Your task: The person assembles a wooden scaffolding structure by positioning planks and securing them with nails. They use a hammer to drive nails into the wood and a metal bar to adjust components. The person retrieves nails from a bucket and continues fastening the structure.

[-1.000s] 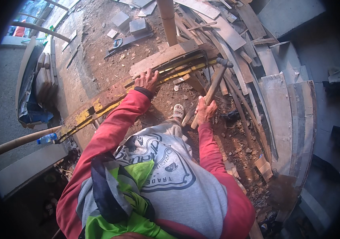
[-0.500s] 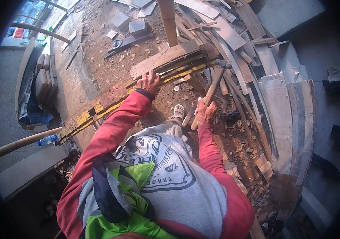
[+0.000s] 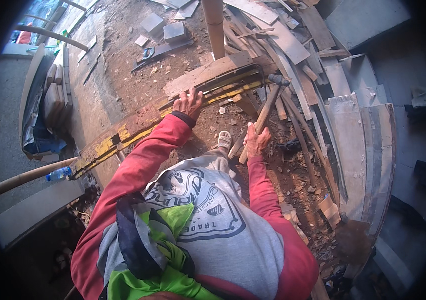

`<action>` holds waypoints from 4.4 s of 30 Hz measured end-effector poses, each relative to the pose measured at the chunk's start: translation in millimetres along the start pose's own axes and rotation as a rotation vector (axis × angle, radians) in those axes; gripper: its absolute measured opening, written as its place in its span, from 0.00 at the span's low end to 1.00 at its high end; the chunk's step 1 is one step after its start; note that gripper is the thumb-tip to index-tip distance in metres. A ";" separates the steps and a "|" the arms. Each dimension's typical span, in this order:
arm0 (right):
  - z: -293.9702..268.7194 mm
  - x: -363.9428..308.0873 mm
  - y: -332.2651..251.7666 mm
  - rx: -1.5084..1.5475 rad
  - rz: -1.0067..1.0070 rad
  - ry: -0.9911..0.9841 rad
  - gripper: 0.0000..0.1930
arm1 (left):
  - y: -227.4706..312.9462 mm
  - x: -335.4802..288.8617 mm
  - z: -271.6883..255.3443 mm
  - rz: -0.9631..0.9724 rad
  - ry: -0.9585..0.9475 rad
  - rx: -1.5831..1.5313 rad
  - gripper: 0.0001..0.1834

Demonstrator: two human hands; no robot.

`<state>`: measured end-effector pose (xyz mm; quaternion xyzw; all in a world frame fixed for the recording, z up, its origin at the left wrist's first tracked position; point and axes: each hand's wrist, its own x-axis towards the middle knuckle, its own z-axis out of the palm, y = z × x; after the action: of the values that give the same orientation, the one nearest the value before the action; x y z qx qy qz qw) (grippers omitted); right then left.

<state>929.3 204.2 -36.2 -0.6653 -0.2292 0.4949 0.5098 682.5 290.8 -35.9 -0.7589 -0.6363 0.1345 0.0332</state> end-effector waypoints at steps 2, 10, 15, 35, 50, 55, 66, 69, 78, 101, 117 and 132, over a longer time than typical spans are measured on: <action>1.4 0.3 0.2 0.013 -0.005 -0.013 0.15 | -0.6 -2.3 11.2 0.016 0.103 0.074 0.23; 3.0 1.8 1.3 0.013 -0.006 -0.003 0.15 | -0.5 1.0 -6.3 0.050 0.114 0.100 0.21; 3.7 4.0 -0.8 0.013 0.001 -0.015 0.14 | -1.4 -2.1 -12.8 0.052 0.118 0.069 0.21; -0.5 11.3 -5.5 0.013 -0.033 -0.049 0.18 | 2.8 -0.8 12.8 0.013 0.120 0.044 0.23; -7.8 9.6 0.6 -0.007 0.017 -0.038 0.16 | 1.5 0.3 -28.3 -0.009 -0.076 -0.061 0.22; -9.7 6.2 2.0 -0.020 -0.006 -0.020 0.16 | 0.7 0.8 -26.0 -0.008 -0.081 -0.061 0.22; -7.1 4.4 -1.8 0.019 -0.010 -0.014 0.15 | -1.8 0.3 -21.7 0.010 0.062 -0.113 0.24; -7.6 6.0 -0.5 0.024 -0.028 -0.021 0.15 | -0.4 2.9 -21.9 0.007 0.073 -0.113 0.20; -9.7 3.3 -2.9 -0.005 -0.030 -0.031 0.14 | 1.2 7.4 -18.1 -0.012 0.070 -0.101 0.15; -12.6 5.3 -3.3 0.010 -0.012 -0.020 0.15 | -3.3 6.3 -9.7 0.023 0.174 -0.062 0.14; -11.3 4.9 -0.9 0.035 -0.018 -0.015 0.15 | -7.7 1.4 -16.5 0.056 0.226 -0.105 0.16; -3.0 -15.7 -46.3 0.023 -0.206 -0.036 0.09 | -18.8 -110.8 -41.1 0.239 0.405 -0.508 0.20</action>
<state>934.8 207.5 12.4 -0.6234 -0.2998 0.4541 0.5615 657.6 191.3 25.7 -0.8233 -0.5366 -0.1787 -0.0474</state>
